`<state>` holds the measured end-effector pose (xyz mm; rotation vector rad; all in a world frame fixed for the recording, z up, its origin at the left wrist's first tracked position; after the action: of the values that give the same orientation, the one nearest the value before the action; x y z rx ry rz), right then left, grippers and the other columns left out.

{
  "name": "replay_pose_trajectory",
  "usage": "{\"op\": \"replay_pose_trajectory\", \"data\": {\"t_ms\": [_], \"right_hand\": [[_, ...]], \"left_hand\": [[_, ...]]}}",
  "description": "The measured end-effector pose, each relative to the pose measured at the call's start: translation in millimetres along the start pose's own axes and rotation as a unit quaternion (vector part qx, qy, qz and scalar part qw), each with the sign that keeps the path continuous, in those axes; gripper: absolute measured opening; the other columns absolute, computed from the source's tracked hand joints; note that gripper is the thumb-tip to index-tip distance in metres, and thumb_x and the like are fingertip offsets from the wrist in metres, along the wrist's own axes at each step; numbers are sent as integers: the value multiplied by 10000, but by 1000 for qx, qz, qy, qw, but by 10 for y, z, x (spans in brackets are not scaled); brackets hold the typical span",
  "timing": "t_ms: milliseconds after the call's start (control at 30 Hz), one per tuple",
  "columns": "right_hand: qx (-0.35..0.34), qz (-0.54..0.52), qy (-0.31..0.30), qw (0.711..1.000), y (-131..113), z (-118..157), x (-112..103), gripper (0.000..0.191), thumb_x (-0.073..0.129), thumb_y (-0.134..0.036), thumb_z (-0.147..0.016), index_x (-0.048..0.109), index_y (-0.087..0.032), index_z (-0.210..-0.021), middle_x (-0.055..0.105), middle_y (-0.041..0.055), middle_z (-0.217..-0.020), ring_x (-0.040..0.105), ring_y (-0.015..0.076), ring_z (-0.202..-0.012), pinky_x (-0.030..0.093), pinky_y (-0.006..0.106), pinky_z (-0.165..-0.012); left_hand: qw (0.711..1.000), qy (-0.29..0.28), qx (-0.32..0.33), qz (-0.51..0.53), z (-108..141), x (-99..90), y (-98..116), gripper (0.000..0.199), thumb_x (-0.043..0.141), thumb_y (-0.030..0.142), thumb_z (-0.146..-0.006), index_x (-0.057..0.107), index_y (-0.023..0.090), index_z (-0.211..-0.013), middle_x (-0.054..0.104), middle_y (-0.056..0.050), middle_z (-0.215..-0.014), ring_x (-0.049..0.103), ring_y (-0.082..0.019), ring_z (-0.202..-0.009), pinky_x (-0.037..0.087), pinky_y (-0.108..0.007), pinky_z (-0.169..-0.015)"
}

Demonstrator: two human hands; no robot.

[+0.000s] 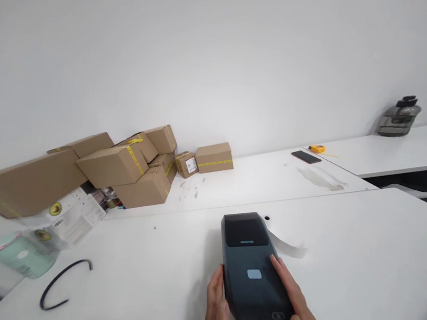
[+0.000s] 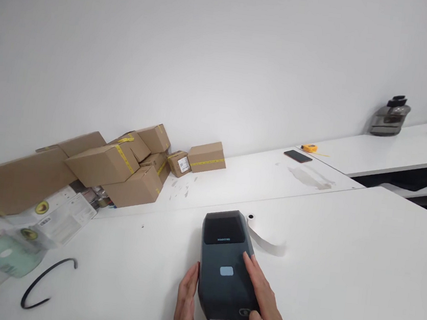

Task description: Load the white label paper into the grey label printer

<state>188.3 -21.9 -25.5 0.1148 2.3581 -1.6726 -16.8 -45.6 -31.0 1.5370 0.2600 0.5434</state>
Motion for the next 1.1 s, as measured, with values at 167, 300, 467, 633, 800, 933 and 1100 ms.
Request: {"op": "replay_pose_trajectory", "data": {"t_ms": [167, 300, 467, 633, 800, 933, 1100], "right_hand": [[90, -106, 101, 985, 333, -28, -84, 713, 362, -699, -926, 369, -346, -1546, 320, -27, -1635, 308, 346, -1489, 372, 523, -1171], [170, -105, 126, 972, 319, 50, -60, 631, 334, -628, -970, 352, -377, -1549, 297, -93, -1633, 267, 309, -1506, 305, 491, -1217], [153, -55, 87, 983, 318, 53, -54, 595, 279, -581, -988, 329, -404, -1554, 275, -141, -1628, 234, 291, -1516, 286, 487, -1236], [1, 68, 105, 992, 50, -315, -225, 640, 235, -646, -968, 360, -387, -1539, 390, -23, -1605, 315, 376, -1483, 183, 630, -1227], [-183, 127, 125, 967, -882, -1002, -304, 576, 339, -524, -1006, 309, -319, -1544, 351, 65, -1614, 351, 329, -1455, 320, 560, -1167], [-205, 142, 171, 953, -1186, -1626, -373, 487, 335, -469, -1012, 471, -239, -1419, 593, 127, -1363, 544, 300, -1253, 433, 507, -1059], [-142, 172, 152, 963, -1164, -2284, -391, 505, 316, -518, -1001, 528, -221, -1349, 645, 135, -1292, 589, 325, -1180, 455, 542, -1012]], "left_hand": [[1000, 7, 10, 16, 68, 31, -26, 708, 540, 671, -850, 574, 178, -1357, 468, -106, -1550, 410, -270, -1448, 413, -297, -1131], [1000, 12, -18, -3, 199, 79, -138, 672, 484, 607, -910, 460, 218, -1456, 444, -73, -1571, 401, -254, -1456, 430, -300, -1122], [998, 5, 7, -64, 209, 60, -198, 738, 390, 658, -922, 427, 205, -1504, 371, -56, -1614, 283, -278, -1512, 327, -369, -1207], [990, 25, 85, -112, -56, 12, 312, 639, 345, 625, -954, 602, 217, -1372, 491, -61, -1539, 254, -279, -1522, 243, -412, -1241], [990, 28, 127, -55, -716, 152, 787, 440, 475, 530, -940, 723, 177, -1027, 748, -109, -1107, 659, -259, -1118, 454, -417, -1060], [992, -55, 77, -86, -1139, 438, 547, 330, 642, 426, -842, 683, 173, -1049, 714, -120, -1141, 639, -249, -1106, 466, -385, -1005], [986, -113, 47, -110, -1152, 559, 215, 436, 684, 436, -814, 656, 177, -1163, 663, -145, -1262, 606, -275, -1163, 473, -377, -974]]}}
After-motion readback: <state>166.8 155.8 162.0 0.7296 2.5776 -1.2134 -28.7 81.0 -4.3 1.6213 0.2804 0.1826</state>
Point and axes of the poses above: each hand's wrist, its own z-axis away from the middle knuckle, its own x-axis out of the palm, y = z × x, the point moved 8 cm from there along -z, towards the middle knuckle
